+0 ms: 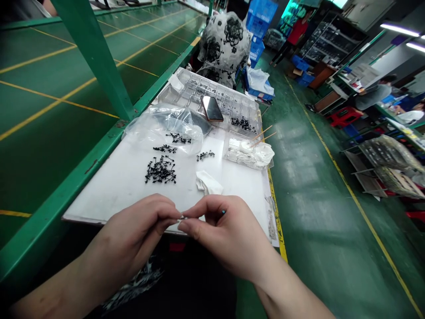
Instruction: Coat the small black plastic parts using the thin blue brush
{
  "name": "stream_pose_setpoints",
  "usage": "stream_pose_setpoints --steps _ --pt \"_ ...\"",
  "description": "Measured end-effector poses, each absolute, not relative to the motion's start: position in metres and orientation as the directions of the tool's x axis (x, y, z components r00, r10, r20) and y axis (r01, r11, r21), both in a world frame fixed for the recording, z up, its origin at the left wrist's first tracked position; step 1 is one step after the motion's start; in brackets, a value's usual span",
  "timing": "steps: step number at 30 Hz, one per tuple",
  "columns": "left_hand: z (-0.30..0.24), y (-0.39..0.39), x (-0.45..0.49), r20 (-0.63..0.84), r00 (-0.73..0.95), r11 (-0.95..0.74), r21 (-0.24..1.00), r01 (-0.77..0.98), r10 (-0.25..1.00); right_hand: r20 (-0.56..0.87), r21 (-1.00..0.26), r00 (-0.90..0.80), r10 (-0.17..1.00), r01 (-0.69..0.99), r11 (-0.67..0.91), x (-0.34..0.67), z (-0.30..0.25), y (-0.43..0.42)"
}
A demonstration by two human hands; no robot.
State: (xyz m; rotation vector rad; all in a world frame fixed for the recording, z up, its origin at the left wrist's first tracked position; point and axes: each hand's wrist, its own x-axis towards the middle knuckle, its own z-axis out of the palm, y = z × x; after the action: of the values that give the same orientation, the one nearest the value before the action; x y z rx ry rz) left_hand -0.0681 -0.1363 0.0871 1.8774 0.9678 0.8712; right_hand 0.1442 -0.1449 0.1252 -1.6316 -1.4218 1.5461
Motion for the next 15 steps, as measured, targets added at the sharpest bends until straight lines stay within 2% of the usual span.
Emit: stream_pose_setpoints --steps 4,9,12,15 --pt "0.086 -0.136 -0.069 0.190 0.399 -0.333 0.885 0.325 0.897 -0.269 -0.919 -0.186 0.945 0.342 -0.195 0.138 0.127 -0.146" --pt "0.087 -0.136 -0.070 0.039 0.426 -0.155 0.958 0.240 0.904 -0.258 -0.955 -0.195 0.946 0.203 -0.219 0.137 0.128 -0.147" --pt "0.082 -0.136 -0.069 -0.128 0.282 0.082 0.982 0.170 0.951 -0.357 -0.929 -0.201 0.912 0.175 -0.325 0.146 0.120 -0.141" --pt "0.066 -0.132 -0.069 -0.443 0.154 0.457 0.887 -0.064 0.883 -0.495 -0.862 -0.111 0.862 0.188 -0.471 0.167 0.108 -0.109"
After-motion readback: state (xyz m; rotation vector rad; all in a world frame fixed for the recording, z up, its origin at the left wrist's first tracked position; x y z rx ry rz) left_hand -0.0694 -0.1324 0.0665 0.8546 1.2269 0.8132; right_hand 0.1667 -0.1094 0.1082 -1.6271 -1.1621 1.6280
